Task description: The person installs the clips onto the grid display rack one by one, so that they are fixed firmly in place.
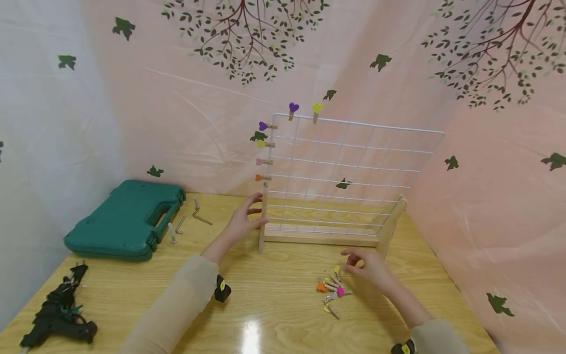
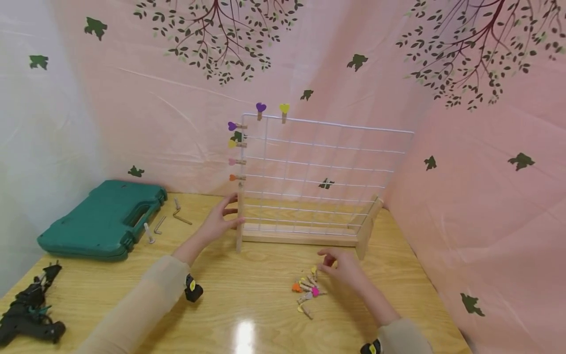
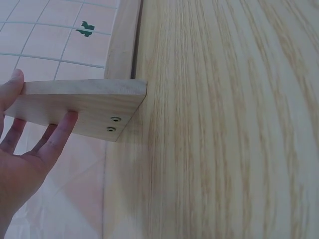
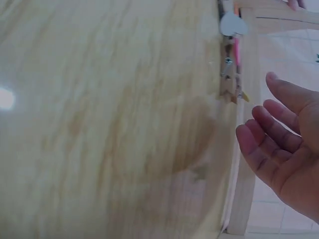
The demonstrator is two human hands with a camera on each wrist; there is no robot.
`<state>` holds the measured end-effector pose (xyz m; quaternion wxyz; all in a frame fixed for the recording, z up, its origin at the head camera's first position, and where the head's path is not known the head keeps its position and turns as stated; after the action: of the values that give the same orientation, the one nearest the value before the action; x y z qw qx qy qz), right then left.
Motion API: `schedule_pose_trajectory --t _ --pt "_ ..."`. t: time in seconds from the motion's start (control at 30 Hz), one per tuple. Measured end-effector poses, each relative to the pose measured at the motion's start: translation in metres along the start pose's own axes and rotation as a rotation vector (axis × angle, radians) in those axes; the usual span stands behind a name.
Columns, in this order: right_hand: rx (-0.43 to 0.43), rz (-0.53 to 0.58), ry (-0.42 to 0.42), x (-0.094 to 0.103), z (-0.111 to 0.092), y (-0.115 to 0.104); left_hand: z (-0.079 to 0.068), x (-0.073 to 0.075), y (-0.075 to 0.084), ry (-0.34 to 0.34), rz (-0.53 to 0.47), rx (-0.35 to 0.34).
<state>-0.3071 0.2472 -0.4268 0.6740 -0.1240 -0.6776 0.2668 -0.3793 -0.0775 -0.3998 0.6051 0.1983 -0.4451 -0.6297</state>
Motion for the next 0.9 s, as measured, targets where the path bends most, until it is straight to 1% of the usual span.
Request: schedule_pose_trajectory --t 0.07,0.17,0.33,0.5,0.6,0.7,0.73,0.8,0.9 --pt "0.023 -0.007 -0.052 -0.012 0.003 -0.001 0.000 0.000 -0.008 0.009 0.017 0.006" --pt "0.047 -0.010 -0.114 -0.024 0.008 -0.002 0.001 0.000 -0.016 0.016 0.038 0.005" --pt "0.044 -0.012 -0.193 -0.033 0.018 0.002 0.000 0.000 -0.017 0.013 0.034 -0.008" --pt "0.029 -0.020 -0.237 -0.035 0.023 0.006 0.000 -0.001 -0.016 0.018 0.030 0.002" --pt "0.050 -0.036 -0.251 -0.035 0.024 0.003 0.000 -0.002 -0.017 0.025 0.023 0.015" --pt "0.071 -0.063 -0.264 -0.034 0.024 0.000 0.000 -0.001 -0.017 0.023 0.029 0.014" --pt "0.070 -0.056 -0.276 -0.034 0.024 -0.001 0.000 -0.001 -0.018 0.023 0.035 0.015" --pt "0.042 -0.032 -0.301 -0.033 0.023 -0.003 0.001 -0.002 -0.018 0.019 0.044 0.007" --pt "0.003 0.043 -0.305 -0.027 0.024 -0.007 0.001 -0.002 -0.018 0.014 0.057 -0.009"
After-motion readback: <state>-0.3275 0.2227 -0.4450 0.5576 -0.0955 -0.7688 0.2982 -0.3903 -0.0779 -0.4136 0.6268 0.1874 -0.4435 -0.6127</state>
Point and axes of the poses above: each hand's wrist, its own z-axis towards the middle knuckle, its own x-axis out of the back of the hand, y = z × x, the point moved 6 cm from there along z, towards the middle knuckle, and after that the axes turned 15 degrees about -x, right-handed, at the moved point
